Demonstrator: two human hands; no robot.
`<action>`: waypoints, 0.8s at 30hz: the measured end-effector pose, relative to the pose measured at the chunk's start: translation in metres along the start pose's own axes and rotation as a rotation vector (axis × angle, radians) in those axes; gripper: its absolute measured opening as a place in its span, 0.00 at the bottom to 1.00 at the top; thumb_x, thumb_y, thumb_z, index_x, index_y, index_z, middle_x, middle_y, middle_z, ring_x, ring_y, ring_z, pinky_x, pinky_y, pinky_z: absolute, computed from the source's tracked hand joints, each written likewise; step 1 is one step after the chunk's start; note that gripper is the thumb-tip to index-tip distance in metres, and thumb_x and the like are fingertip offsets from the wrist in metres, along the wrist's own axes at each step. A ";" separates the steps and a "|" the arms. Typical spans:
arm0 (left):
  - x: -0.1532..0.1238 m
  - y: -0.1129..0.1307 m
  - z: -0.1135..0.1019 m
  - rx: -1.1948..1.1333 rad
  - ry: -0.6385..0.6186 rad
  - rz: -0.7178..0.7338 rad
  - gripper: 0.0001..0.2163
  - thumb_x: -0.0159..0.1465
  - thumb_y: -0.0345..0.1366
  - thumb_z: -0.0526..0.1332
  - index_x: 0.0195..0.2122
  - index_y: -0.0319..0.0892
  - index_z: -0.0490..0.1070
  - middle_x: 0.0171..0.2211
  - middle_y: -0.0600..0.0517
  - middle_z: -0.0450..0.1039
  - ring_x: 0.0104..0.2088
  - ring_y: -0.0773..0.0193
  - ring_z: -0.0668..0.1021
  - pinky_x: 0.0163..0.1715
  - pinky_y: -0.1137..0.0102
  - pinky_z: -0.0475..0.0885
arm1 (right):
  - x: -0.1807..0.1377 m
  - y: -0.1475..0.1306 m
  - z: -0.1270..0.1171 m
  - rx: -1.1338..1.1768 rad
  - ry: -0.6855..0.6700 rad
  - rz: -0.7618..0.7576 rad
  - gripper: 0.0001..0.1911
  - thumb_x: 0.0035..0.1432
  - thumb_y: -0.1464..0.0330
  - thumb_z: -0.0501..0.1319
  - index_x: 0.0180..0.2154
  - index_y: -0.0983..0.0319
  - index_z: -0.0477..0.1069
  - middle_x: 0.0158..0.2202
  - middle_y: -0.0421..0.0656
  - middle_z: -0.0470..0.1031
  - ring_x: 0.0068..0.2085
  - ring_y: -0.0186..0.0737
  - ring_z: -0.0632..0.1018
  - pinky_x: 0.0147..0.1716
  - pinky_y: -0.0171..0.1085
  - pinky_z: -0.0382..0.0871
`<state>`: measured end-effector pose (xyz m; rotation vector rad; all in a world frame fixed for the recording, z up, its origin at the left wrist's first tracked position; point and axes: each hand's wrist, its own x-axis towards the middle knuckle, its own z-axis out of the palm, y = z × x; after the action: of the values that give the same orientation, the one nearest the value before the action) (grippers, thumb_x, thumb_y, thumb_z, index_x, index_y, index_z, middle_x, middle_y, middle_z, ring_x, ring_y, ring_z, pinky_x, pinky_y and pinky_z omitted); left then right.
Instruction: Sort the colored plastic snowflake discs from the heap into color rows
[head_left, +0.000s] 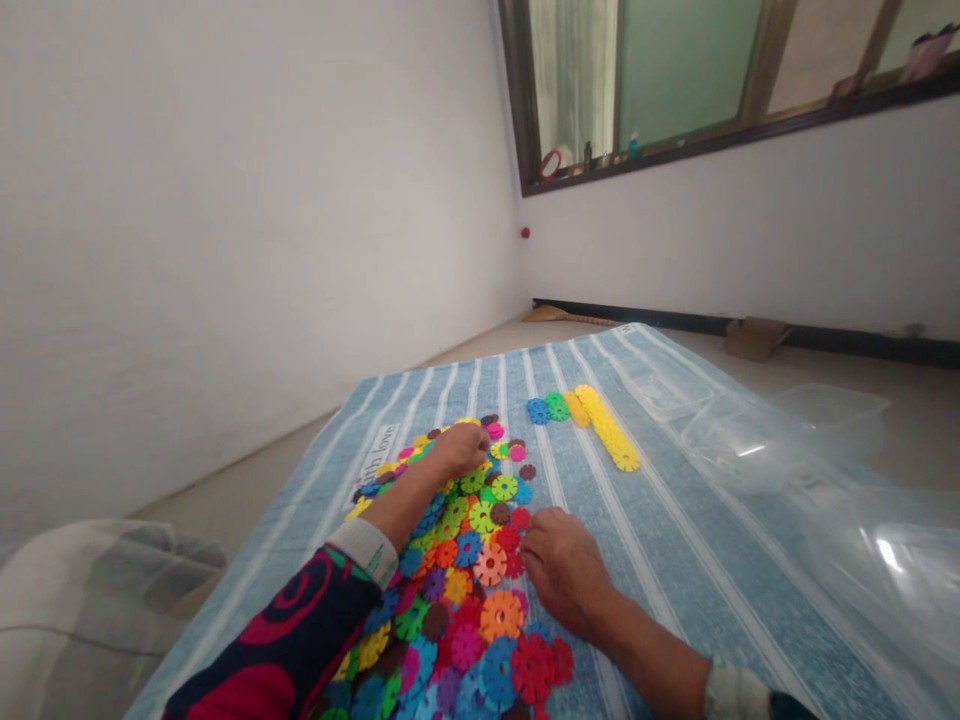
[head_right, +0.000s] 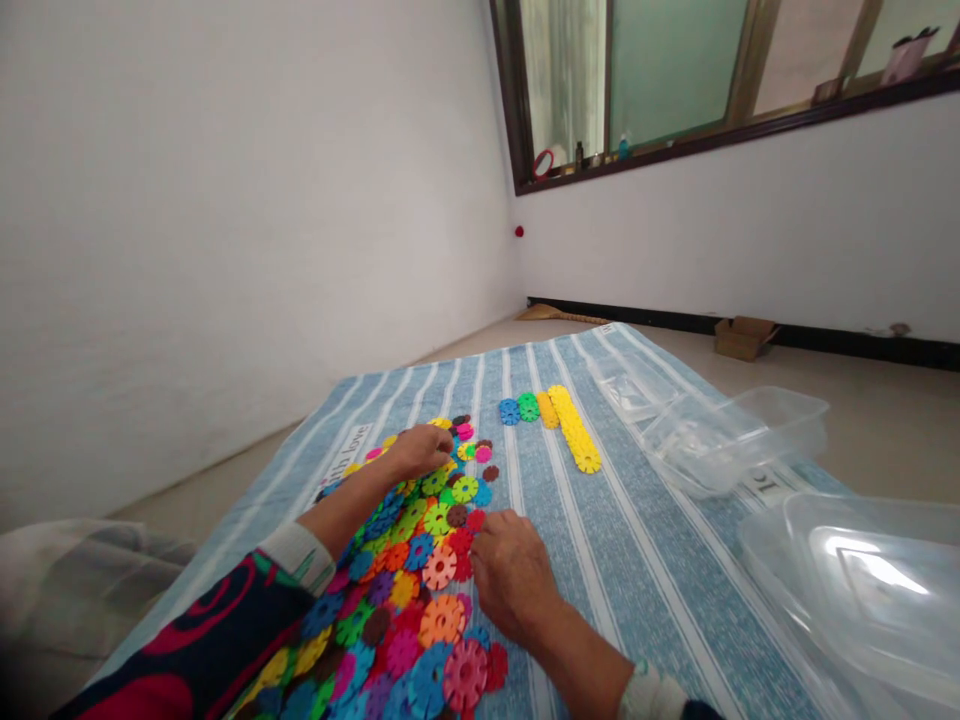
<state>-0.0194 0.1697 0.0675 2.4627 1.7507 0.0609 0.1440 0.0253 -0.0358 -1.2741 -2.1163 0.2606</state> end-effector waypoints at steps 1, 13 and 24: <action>-0.003 0.000 0.003 0.004 0.001 -0.009 0.06 0.43 0.27 0.60 0.19 0.44 0.74 0.23 0.54 0.75 0.33 0.60 0.76 0.33 0.73 0.65 | 0.000 0.000 0.000 0.002 0.001 -0.005 0.07 0.58 0.73 0.57 0.29 0.60 0.71 0.33 0.41 0.70 0.37 0.38 0.66 0.37 0.38 0.56; -0.007 -0.011 0.014 0.068 -0.027 0.015 0.12 0.43 0.26 0.59 0.28 0.45 0.76 0.32 0.52 0.78 0.38 0.58 0.76 0.36 0.73 0.66 | -0.001 0.000 0.000 -0.006 -0.007 -0.005 0.08 0.58 0.73 0.56 0.27 0.60 0.70 0.32 0.40 0.70 0.37 0.38 0.66 0.37 0.38 0.55; 0.000 -0.005 0.016 0.142 -0.047 0.004 0.07 0.51 0.35 0.57 0.19 0.43 0.71 0.23 0.50 0.73 0.31 0.59 0.75 0.31 0.71 0.63 | 0.000 -0.001 -0.001 -0.006 -0.018 0.004 0.08 0.59 0.72 0.56 0.28 0.60 0.70 0.33 0.41 0.70 0.38 0.38 0.66 0.37 0.38 0.55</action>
<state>-0.0224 0.1697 0.0512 2.5420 1.7892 -0.1242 0.1441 0.0251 -0.0346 -1.2843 -2.1316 0.2687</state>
